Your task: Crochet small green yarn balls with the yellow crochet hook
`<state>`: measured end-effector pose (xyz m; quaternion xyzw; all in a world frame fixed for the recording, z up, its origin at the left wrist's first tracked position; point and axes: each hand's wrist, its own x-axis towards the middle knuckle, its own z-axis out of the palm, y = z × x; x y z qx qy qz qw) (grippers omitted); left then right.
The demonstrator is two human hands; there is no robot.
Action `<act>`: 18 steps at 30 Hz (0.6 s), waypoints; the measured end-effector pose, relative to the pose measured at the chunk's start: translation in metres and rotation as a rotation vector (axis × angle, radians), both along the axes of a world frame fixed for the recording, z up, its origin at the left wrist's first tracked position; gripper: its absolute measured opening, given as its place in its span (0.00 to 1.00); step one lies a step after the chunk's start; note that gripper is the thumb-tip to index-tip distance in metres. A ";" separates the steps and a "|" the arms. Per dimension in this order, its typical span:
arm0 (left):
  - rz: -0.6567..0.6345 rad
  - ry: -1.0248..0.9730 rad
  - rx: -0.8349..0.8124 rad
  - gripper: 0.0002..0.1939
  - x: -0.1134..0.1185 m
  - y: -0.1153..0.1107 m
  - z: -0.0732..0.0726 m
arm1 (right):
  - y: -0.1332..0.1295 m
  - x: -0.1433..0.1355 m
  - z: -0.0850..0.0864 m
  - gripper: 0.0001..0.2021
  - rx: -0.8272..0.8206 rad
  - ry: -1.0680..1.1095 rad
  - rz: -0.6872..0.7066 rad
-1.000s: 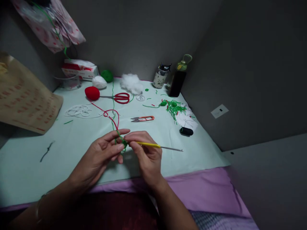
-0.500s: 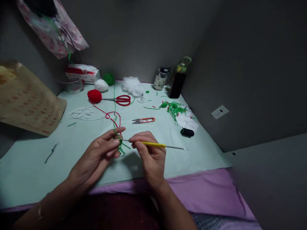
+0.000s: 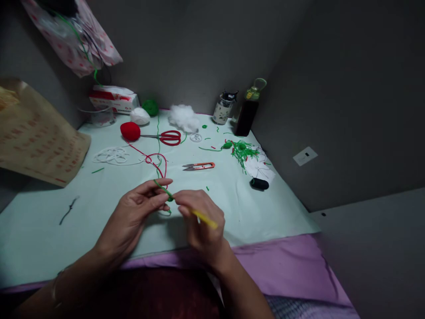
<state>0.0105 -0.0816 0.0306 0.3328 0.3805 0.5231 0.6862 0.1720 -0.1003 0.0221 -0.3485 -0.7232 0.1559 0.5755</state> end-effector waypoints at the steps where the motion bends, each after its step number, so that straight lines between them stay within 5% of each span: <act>1: 0.024 0.019 0.027 0.14 0.000 0.000 -0.001 | -0.001 -0.001 0.000 0.14 0.112 -0.134 -0.039; 5: -0.041 -0.090 -0.011 0.22 0.001 0.000 -0.003 | -0.002 -0.004 -0.003 0.18 0.269 -0.424 -0.171; 9: -0.214 -0.230 -0.182 0.22 0.000 0.001 0.000 | 0.000 -0.002 -0.001 0.15 0.041 -0.077 -0.116; 13: -0.161 -0.202 -0.126 0.19 0.000 0.000 0.004 | 0.005 0.000 0.004 0.11 -0.221 0.339 0.058; 18: -0.135 -0.056 0.009 0.20 0.005 -0.004 0.003 | 0.005 -0.003 0.000 0.13 -0.153 0.158 0.061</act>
